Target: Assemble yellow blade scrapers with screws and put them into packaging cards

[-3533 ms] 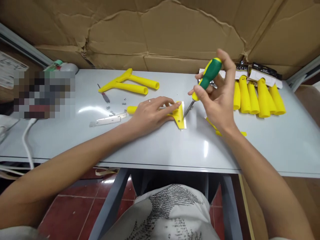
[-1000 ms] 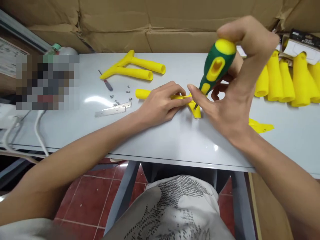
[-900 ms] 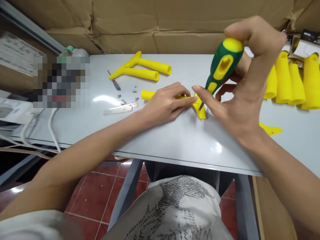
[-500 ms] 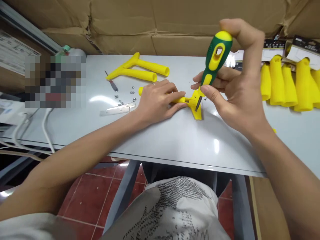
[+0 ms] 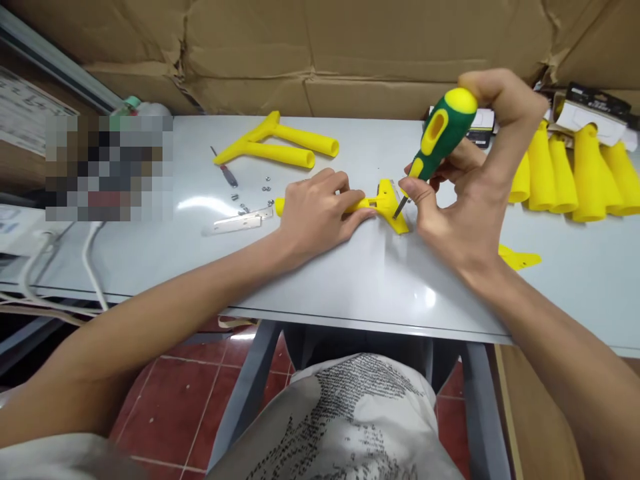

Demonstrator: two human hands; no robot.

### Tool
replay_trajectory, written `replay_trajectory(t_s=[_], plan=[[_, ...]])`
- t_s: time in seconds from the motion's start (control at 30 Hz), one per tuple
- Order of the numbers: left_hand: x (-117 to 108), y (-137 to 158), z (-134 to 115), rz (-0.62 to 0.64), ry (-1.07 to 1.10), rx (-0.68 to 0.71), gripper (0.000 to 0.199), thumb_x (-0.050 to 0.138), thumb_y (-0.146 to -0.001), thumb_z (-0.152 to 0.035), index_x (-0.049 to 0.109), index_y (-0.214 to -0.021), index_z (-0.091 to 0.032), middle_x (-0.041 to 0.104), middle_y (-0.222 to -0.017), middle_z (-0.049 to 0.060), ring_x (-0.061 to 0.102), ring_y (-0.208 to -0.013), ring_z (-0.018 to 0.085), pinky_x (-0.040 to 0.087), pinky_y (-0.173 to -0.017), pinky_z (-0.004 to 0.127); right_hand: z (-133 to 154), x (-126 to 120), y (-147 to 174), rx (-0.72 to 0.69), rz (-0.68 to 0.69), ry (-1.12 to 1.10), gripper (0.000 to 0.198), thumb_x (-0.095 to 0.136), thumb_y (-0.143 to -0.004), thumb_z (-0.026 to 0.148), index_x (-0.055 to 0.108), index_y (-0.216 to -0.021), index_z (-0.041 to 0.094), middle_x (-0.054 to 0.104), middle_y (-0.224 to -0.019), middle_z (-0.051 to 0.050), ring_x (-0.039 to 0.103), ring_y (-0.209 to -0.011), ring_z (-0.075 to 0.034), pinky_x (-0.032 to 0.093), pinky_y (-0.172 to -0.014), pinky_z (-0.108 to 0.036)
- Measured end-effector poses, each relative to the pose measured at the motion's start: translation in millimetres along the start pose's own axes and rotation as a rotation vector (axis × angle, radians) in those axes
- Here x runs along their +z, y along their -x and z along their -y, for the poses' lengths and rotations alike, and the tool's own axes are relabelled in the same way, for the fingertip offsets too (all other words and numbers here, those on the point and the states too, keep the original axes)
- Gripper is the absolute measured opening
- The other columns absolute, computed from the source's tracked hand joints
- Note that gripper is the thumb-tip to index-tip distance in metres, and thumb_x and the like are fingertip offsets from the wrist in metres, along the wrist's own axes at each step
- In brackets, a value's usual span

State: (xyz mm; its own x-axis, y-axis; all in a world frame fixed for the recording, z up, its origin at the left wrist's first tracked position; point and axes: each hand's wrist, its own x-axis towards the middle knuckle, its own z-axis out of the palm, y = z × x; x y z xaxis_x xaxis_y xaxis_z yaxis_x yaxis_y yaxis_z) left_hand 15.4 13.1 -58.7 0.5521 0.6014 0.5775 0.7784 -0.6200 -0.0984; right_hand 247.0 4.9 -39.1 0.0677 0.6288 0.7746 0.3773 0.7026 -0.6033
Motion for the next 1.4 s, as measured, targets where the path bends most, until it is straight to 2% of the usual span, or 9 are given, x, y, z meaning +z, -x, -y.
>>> replay_trajectory(t_s=[0.1,0.2,0.3,0.57,0.73,0.83,0.97,1.17,1.4], plan=[[-7.8,-0.3,-6.8,0.041,-0.015,-0.03,0.044,0.076,-0.107,-0.058,0.084,-0.089,-0.019,0.074,-0.09,0.011,0.066,-0.089,0.028,0.024,-0.062,0.036,12.0,0.3,-1.1,-0.034,-0.002,0.058,0.075,0.091,-0.084,0.044,0.047,-0.145,0.044,0.054,-0.148,-0.003,0.066,-0.08,-0.015,0.065,-0.065,-0.037],[-17.5,-3.0,-11.7,0.145,-0.022,-0.065,0.036,0.077,-0.107,-0.051,0.087,-0.096,-0.019,0.076,-0.096,0.011,0.068,-0.096,0.029,0.027,-0.064,0.037,23.5,-3.5,-2.3,-0.013,0.07,0.118,0.063,0.08,-0.096,0.043,0.046,-0.149,0.051,0.045,-0.155,-0.001,0.069,-0.085,-0.014,0.071,-0.077,-0.041],[-22.6,-6.1,-10.6,0.211,0.002,-0.048,0.036,0.073,-0.11,-0.05,0.088,-0.103,-0.019,0.078,-0.101,0.011,0.069,-0.1,0.029,0.033,-0.067,0.038,27.4,-7.2,-2.3,-0.023,0.105,0.097,0.067,0.082,-0.096,0.044,0.051,-0.153,0.059,0.04,-0.158,0.001,0.072,-0.089,-0.015,0.073,-0.086,-0.045],[-15.1,0.0,-0.3,0.118,0.099,0.054,0.027,0.065,-0.114,-0.04,0.083,-0.121,-0.022,0.078,-0.104,0.007,0.068,-0.098,0.024,0.037,-0.066,0.037,18.1,-9.0,-3.5,-0.153,0.143,0.111,0.085,0.084,-0.092,0.055,0.046,-0.168,0.058,0.052,-0.161,-0.001,0.075,-0.093,-0.019,0.071,-0.081,-0.043],[-11.1,1.4,-0.5,0.061,0.12,0.087,0.029,0.061,-0.117,-0.043,0.084,-0.12,-0.026,0.078,-0.102,0.005,0.068,-0.094,0.022,0.036,-0.065,0.036,21.5,-12.2,-4.8,-0.182,0.13,0.112,0.088,0.086,-0.089,0.043,0.051,-0.169,0.052,0.053,-0.166,-0.002,0.076,-0.1,-0.021,0.072,-0.084,-0.044],[-11.4,1.6,-0.1,0.054,0.129,0.09,0.029,0.06,-0.117,-0.043,0.085,-0.12,-0.026,0.077,-0.1,0.006,0.067,-0.093,0.021,0.036,-0.065,0.035,25.4,-12.2,-3.4,-0.157,0.142,0.118,0.094,0.09,-0.087,0.04,0.049,-0.17,0.054,0.054,-0.168,-0.001,0.078,-0.099,-0.021,0.072,-0.083,-0.042],[-13.9,1.9,0.6,0.056,0.107,0.081,0.024,0.065,-0.115,-0.038,0.085,-0.12,-0.027,0.077,-0.098,0.005,0.067,-0.091,0.022,0.034,-0.065,0.036,28.0,-12.1,-2.6,-0.089,0.164,0.107,0.087,0.087,-0.092,0.046,0.045,-0.167,0.059,0.05,-0.172,0.001,0.081,-0.1,-0.022,0.073,-0.085,-0.042],[-14.1,-0.7,0.7,0.096,0.096,0.046,0.021,0.069,-0.112,-0.039,0.086,-0.115,-0.027,0.077,-0.098,0.005,0.068,-0.093,0.023,0.031,-0.063,0.037,26.1,-12.6,-1.5,0.002,0.145,0.064,0.071,0.08,-0.099,0.052,0.049,-0.162,0.056,0.052,-0.169,-0.002,0.083,-0.105,-0.025,0.075,-0.093,-0.047],[-18.8,-1.7,-2.4,0.158,0.035,0.059,0.027,0.06,-0.115,-0.036,0.083,-0.12,-0.021,0.078,-0.105,0.008,0.071,-0.1,0.026,0.035,-0.064,0.038,25.6,-7.5,-1.6,-0.078,0.097,-0.014,0.07,0.085,-0.096,0.041,0.057,-0.159,0.052,0.051,-0.16,-0.003,0.078,-0.101,-0.019,0.074,-0.094,-0.043]])
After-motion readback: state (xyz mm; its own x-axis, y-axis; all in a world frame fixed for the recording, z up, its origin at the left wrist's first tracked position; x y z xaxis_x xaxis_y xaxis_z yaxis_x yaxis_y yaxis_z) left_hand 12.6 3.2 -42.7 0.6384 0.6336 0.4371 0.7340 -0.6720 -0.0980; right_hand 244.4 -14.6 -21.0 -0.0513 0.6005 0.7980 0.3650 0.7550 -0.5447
